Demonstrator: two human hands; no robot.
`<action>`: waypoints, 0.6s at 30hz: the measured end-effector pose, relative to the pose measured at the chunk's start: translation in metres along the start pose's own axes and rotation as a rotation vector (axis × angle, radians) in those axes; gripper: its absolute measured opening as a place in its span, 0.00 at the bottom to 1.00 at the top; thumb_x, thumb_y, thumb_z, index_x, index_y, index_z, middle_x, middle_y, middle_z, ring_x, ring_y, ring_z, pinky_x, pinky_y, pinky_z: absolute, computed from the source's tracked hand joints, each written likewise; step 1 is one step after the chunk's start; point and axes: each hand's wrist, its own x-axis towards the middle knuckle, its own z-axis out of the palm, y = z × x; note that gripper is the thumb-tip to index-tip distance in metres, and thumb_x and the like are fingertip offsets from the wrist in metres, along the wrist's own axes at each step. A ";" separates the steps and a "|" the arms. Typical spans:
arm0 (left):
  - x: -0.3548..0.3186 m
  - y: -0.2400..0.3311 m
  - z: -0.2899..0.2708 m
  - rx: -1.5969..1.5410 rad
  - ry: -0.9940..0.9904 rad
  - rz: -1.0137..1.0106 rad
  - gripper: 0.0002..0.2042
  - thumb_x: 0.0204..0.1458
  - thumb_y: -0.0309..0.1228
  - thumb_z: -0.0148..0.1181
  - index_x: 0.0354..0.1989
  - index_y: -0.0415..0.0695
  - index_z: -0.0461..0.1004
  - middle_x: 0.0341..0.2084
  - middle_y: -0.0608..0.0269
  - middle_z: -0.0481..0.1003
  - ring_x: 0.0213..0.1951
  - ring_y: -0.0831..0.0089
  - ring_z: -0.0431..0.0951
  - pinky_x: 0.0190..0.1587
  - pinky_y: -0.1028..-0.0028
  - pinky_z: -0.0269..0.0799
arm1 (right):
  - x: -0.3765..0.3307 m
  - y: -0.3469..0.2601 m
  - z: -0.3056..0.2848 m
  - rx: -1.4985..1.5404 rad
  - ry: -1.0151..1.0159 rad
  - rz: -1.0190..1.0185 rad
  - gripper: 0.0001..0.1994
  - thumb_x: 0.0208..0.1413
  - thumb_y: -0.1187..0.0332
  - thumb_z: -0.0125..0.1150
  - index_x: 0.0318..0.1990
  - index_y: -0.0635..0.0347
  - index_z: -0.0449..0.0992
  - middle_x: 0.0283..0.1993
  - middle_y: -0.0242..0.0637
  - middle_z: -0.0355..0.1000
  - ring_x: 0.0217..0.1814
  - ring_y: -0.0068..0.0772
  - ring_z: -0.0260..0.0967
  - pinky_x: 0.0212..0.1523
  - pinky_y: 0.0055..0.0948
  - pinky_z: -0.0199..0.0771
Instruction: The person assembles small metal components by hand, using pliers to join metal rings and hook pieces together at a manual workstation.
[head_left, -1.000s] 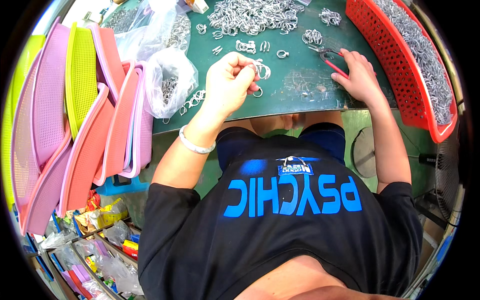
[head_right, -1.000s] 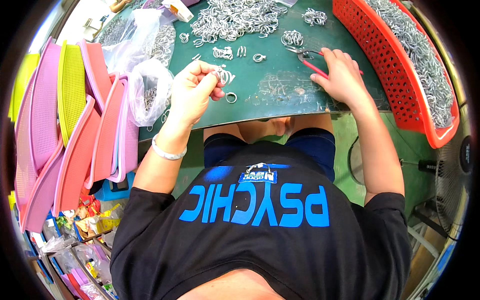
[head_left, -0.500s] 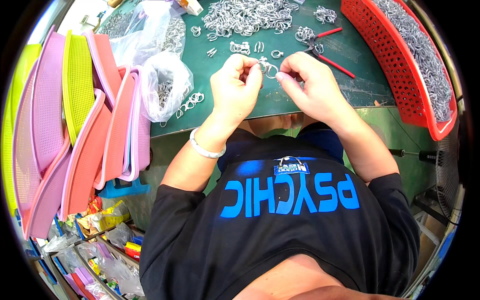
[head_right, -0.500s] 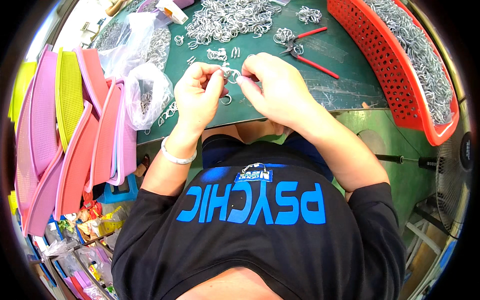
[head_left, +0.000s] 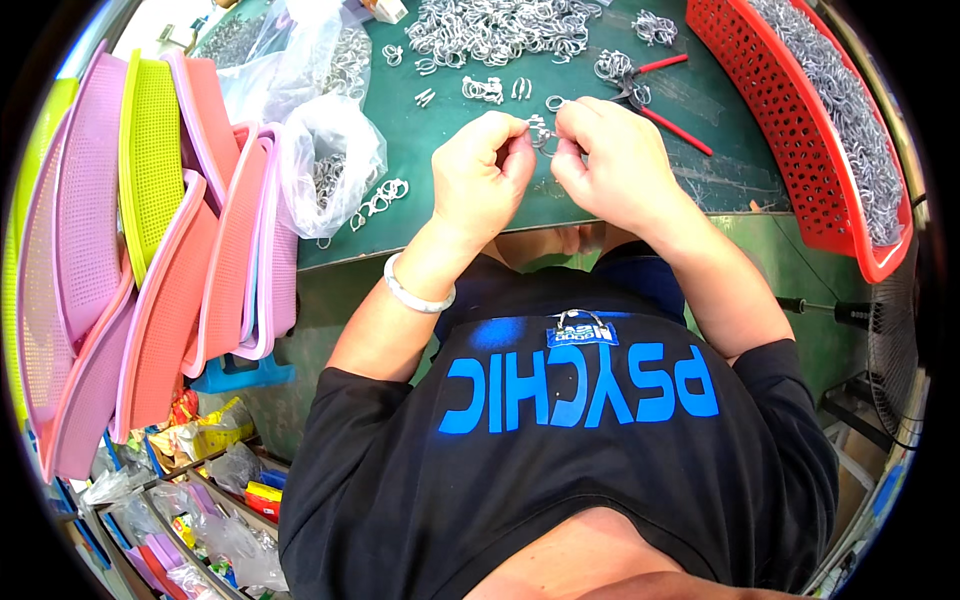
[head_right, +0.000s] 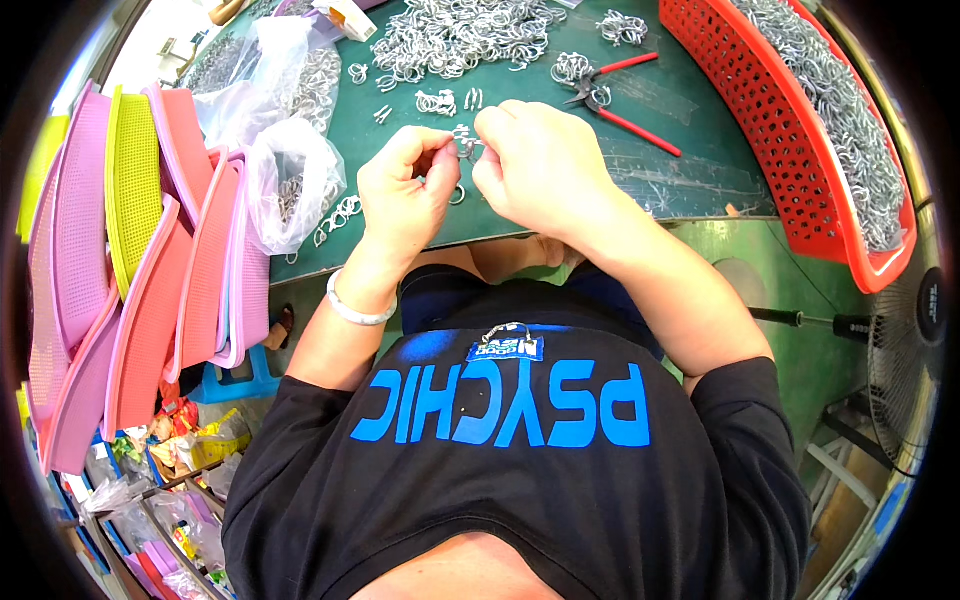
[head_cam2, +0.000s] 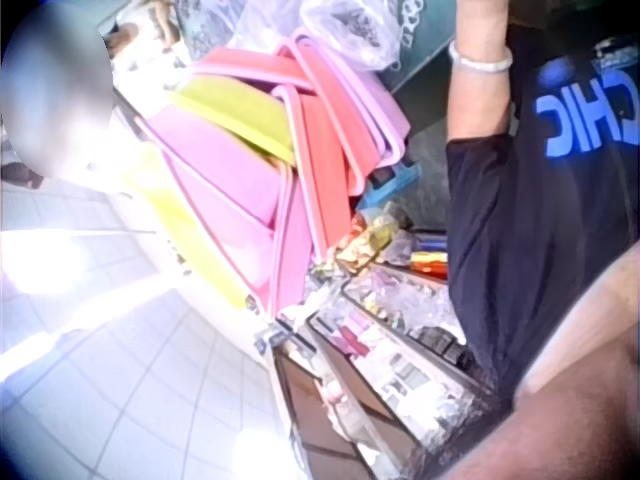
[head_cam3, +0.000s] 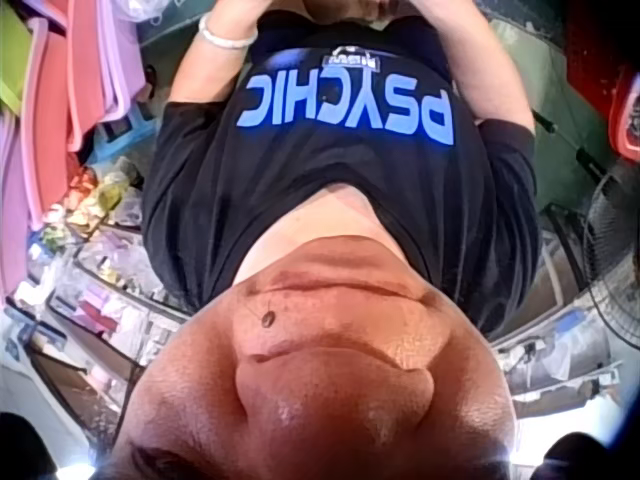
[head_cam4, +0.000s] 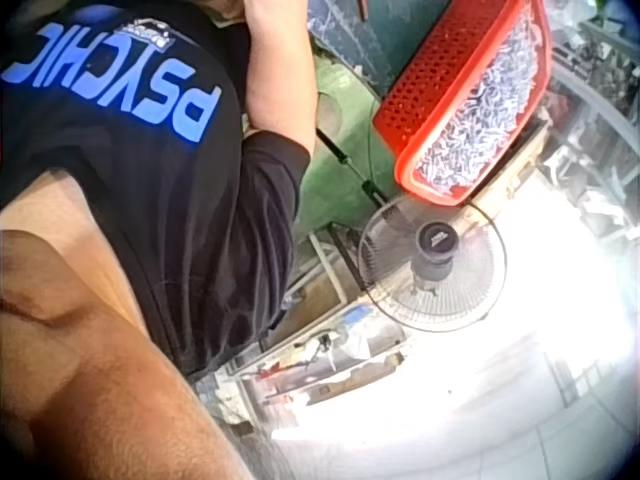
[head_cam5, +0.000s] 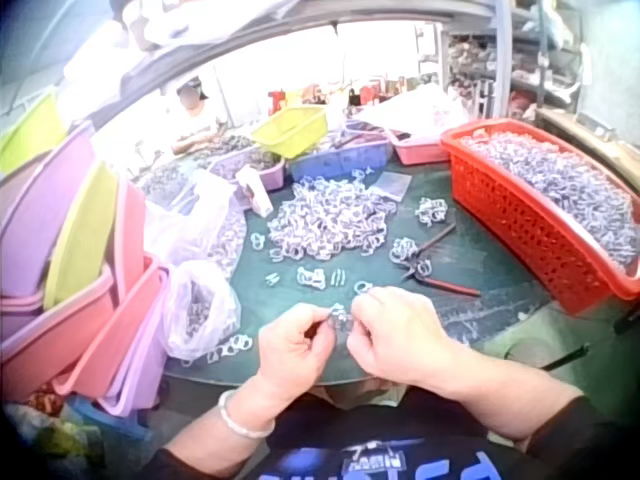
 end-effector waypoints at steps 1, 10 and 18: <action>0.001 -0.002 -0.002 0.074 -0.005 0.119 0.04 0.45 0.18 0.54 0.30 0.37 0.72 0.17 0.68 0.71 0.19 0.86 0.67 0.22 0.84 0.64 | 0.002 0.001 -0.002 0.008 -0.081 0.015 0.04 0.39 0.71 0.52 0.24 0.60 0.67 0.23 0.38 0.65 0.28 0.43 0.66 0.29 0.39 0.66; 0.013 -0.004 -0.011 -0.017 -0.133 0.040 0.09 0.44 0.20 0.57 0.36 0.38 0.72 0.24 0.66 0.72 0.26 0.82 0.71 0.29 0.83 0.68 | 0.028 0.009 -0.021 0.088 -0.308 0.081 0.07 0.38 0.68 0.50 0.20 0.62 0.69 0.18 0.45 0.67 0.25 0.49 0.67 0.28 0.42 0.66; 0.012 -0.002 -0.013 0.023 -0.183 0.199 0.14 0.41 0.22 0.62 0.40 0.38 0.72 0.25 0.62 0.72 0.27 0.77 0.73 0.30 0.79 0.69 | 0.029 0.011 -0.030 0.294 -0.433 0.189 0.07 0.40 0.69 0.52 0.21 0.64 0.69 0.17 0.44 0.66 0.20 0.42 0.64 0.24 0.36 0.63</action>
